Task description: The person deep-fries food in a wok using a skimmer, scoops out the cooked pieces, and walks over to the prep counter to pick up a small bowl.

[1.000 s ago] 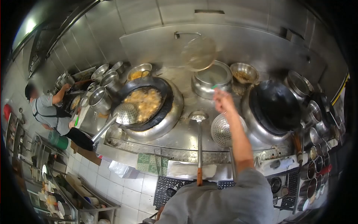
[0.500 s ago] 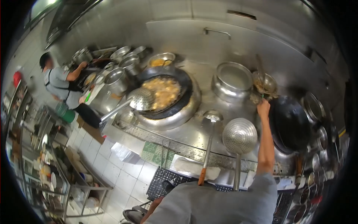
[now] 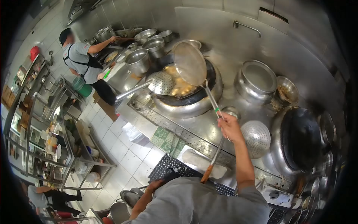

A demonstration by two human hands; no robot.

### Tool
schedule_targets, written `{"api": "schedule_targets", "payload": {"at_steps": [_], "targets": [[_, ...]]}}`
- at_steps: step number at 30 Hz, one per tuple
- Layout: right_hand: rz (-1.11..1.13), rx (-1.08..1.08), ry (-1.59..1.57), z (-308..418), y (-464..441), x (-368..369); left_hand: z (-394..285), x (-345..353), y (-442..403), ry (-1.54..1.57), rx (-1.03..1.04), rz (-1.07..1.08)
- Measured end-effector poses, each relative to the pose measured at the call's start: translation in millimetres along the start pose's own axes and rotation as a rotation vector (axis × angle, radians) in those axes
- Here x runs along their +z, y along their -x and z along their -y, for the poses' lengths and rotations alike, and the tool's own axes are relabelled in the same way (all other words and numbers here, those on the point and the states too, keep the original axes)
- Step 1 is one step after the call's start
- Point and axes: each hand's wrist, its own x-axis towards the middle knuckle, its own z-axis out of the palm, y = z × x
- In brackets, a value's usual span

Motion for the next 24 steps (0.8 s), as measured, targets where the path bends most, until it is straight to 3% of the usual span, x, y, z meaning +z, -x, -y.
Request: {"api": "schedule_targets", "payload": {"at_steps": [3,5,7,9,12,14,15,17,19,24], "targets": [[0.062,0.072,0.127,-15,-19,20,-1,-16,0,0.21,-0.075,-0.014],[-0.003,-0.134,0.436,-24,-34,28,-57,-43,26,0.008,-0.204,0.051],[-0.085,-0.183,0.519,-21,-35,41,-26,-71,-10,-0.066,-0.073,0.033],[-0.175,-0.218,0.608,-16,-27,55,-12,-105,-37,-0.142,0.255,0.119],[-0.238,-0.265,0.751,-8,-13,75,-97,-165,-7,-0.211,0.265,-0.123],[-0.252,-0.297,0.479,-11,-1,91,-137,-205,1,-0.155,0.373,-0.262],[-0.252,-0.298,0.502,-5,8,103,-151,-221,0,-0.078,0.462,-0.346],[-0.27,0.001,0.307,12,29,130,-171,-254,-13,0.1,0.689,-0.509],[-0.268,0.046,0.307,4,35,147,-208,-283,1,0.152,0.816,-0.547],[-0.293,0.054,0.429,-15,13,167,-277,-337,7,-0.177,1.117,-0.786]]}}
